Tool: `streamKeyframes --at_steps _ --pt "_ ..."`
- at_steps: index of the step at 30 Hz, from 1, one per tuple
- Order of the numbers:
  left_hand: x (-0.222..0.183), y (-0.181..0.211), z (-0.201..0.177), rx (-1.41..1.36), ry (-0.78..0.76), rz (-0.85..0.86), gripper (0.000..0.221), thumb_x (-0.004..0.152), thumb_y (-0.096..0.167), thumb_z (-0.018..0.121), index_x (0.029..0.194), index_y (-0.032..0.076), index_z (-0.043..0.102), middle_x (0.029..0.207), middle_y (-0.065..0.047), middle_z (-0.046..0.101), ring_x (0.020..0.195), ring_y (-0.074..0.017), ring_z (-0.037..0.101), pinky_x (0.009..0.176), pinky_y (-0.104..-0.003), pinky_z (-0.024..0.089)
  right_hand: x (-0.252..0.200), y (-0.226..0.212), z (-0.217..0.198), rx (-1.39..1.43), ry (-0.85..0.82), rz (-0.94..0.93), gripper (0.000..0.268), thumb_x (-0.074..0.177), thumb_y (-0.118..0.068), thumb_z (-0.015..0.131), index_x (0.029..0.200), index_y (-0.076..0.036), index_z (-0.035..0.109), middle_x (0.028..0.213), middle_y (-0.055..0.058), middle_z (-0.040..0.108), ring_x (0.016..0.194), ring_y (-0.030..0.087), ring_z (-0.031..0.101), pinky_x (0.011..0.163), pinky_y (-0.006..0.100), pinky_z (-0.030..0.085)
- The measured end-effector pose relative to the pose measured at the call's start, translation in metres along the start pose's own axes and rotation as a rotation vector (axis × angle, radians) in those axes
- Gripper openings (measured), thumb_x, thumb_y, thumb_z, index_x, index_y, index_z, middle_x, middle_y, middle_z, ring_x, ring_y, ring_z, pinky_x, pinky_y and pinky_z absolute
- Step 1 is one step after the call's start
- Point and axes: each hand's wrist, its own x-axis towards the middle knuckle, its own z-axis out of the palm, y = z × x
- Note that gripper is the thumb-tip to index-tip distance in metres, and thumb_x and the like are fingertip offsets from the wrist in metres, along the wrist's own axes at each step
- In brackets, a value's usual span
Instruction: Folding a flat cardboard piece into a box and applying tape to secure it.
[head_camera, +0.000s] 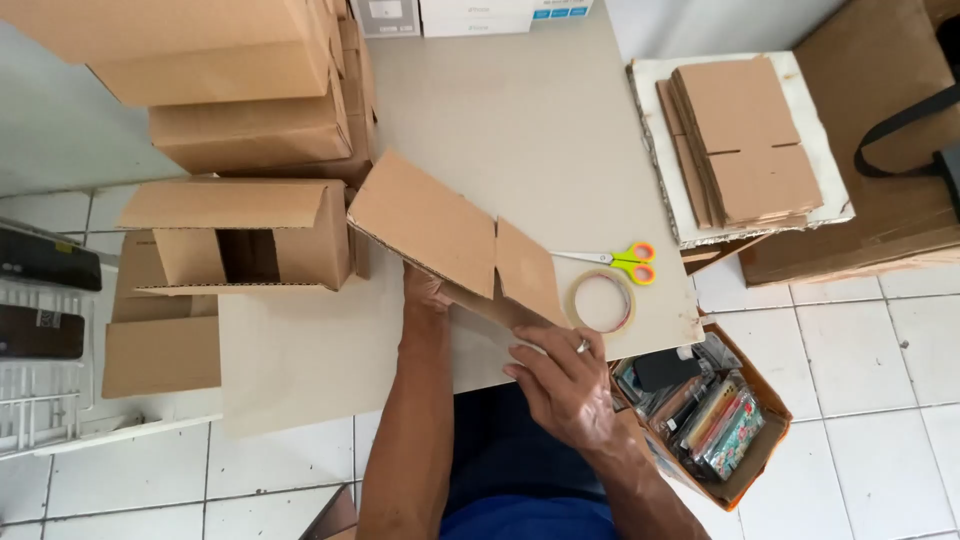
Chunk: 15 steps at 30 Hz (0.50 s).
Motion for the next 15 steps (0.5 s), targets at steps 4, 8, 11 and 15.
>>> streamKeyframes --at_steps 4,8,11,15 --pt "0.005 0.007 0.001 -0.019 -0.067 -0.024 0.033 0.084 0.007 0.082 0.115 0.006 0.071 0.102 -0.017 0.075 0.09 -0.0307 0.075 0.085 -0.044 0.063 -0.034 0.026 0.009 0.189 0.114 -0.048 0.013 0.093 -0.013 0.075 0.101 -0.006 0.069 0.108 0.013 0.075 0.094 0.022 0.076 0.081 0.036 0.049" --pt "0.007 0.006 -0.008 -0.047 -0.141 -0.055 0.037 0.086 0.008 0.082 0.121 0.007 0.072 0.11 -0.019 0.075 0.098 -0.0325 0.075 0.094 -0.048 0.062 -0.053 0.077 0.015 0.147 0.357 0.111 0.011 0.096 0.011 0.056 0.097 0.003 0.063 0.11 0.027 0.068 0.094 0.037 0.071 0.077 0.041 0.059" --pt "0.019 -0.007 -0.031 -0.066 -0.169 -0.05 0.039 0.085 0.008 0.082 0.123 0.005 0.072 0.114 -0.02 0.075 0.102 -0.0336 0.075 0.096 -0.049 0.062 -0.053 0.111 0.019 0.032 0.377 0.168 0.011 0.099 0.007 0.063 0.108 0.004 0.068 0.119 0.026 0.067 0.103 0.042 0.068 0.085 0.048 0.055" --pt "0.023 -0.015 -0.041 -0.063 -0.147 -0.05 0.04 0.085 0.003 0.08 0.124 0.002 0.07 0.116 -0.021 0.074 0.105 -0.0346 0.074 0.096 -0.049 0.061 -0.045 0.131 0.026 -0.167 -0.004 0.339 0.033 0.099 -0.008 0.069 0.132 -0.005 0.069 0.147 0.024 0.054 0.137 0.05 0.049 0.108 0.059 0.039"
